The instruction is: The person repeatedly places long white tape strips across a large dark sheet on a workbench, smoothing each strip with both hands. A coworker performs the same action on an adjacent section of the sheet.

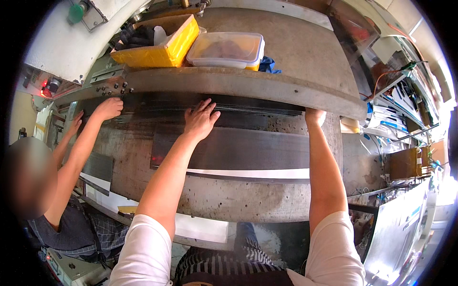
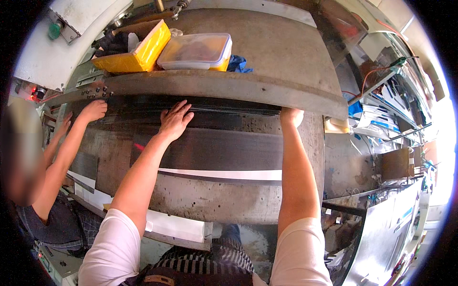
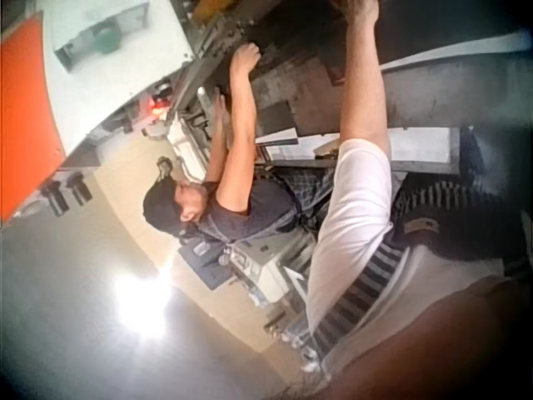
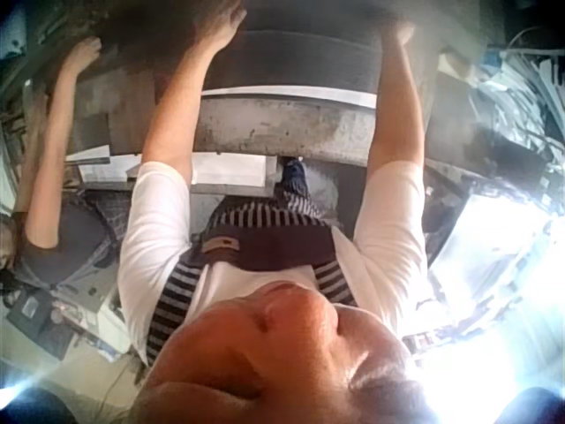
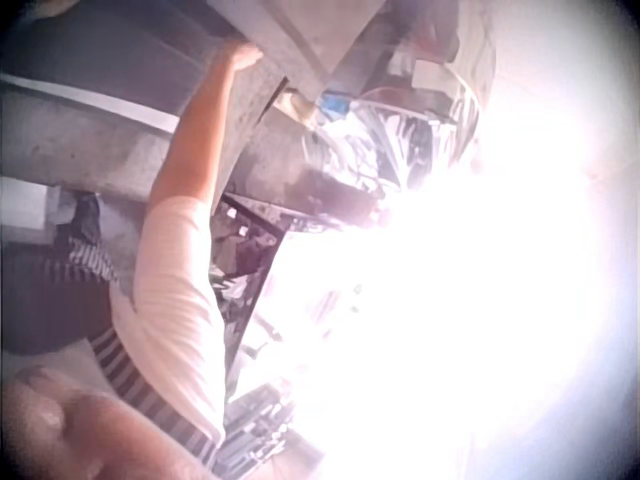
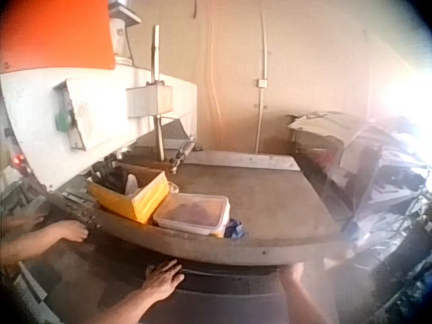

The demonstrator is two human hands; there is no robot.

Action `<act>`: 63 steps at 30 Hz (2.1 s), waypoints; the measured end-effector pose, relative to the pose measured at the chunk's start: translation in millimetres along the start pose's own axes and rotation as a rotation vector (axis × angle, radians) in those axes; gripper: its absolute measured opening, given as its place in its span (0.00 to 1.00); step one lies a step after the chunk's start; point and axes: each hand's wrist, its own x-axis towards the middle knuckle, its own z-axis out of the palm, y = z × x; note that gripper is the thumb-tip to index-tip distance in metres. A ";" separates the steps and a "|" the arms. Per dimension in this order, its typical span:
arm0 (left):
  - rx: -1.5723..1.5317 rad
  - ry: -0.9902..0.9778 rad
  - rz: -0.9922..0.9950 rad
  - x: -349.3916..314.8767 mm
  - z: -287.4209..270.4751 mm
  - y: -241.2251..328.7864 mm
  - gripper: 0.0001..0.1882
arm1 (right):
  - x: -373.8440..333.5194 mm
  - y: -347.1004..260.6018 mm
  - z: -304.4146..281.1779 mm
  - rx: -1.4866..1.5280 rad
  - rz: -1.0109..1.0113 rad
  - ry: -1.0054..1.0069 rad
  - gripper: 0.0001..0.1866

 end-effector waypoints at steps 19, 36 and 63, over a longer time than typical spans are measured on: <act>-1.176 -0.009 0.018 -90.6 -3.5 65.6 0.19 | -44.0 2.5 -98.2 1.230 0.581 -0.198 0.09; -1.238 0.772 -0.558 -288.9 -13.3 -77.5 0.37 | -307.3 97.0 -201.0 1.035 0.417 -0.341 0.06; -0.422 0.260 0.052 -338.7 10.2 36.6 0.18 | -102.6 -119.6 -53.3 -0.173 0.017 -0.566 0.23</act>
